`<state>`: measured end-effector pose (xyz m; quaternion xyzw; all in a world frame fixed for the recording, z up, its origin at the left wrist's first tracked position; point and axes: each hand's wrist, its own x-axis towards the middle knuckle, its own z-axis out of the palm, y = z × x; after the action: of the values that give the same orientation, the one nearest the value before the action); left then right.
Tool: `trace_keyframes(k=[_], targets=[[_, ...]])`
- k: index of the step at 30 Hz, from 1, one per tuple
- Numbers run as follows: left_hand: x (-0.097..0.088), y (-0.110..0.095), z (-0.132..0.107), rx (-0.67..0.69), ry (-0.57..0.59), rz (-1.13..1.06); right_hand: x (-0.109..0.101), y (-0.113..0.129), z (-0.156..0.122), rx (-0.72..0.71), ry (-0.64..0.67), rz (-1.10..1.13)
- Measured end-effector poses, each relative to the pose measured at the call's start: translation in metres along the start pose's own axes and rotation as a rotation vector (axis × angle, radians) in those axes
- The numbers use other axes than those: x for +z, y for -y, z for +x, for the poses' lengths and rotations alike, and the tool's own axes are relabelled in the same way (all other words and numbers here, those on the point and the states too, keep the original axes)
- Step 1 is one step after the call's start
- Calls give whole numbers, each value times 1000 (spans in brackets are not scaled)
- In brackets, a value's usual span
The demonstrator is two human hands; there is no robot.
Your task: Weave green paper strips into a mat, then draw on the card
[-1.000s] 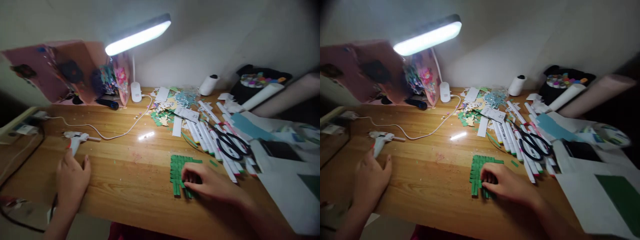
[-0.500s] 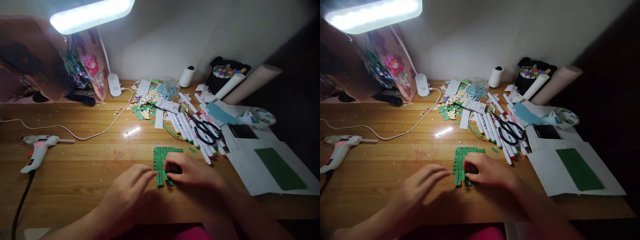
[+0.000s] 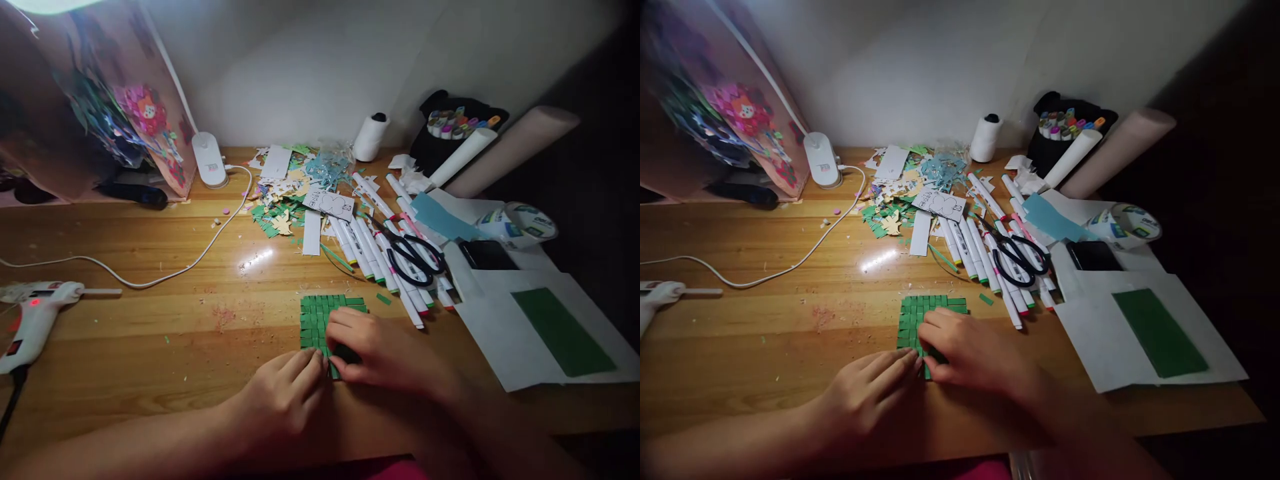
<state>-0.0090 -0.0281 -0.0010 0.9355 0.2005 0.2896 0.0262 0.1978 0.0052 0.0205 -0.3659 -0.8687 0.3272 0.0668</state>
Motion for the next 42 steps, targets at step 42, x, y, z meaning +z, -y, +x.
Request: trace_keyframes(k=[42], targets=[[-5, -14, -10, 96, 108, 173, 6, 5, 5, -35, -83, 17]])
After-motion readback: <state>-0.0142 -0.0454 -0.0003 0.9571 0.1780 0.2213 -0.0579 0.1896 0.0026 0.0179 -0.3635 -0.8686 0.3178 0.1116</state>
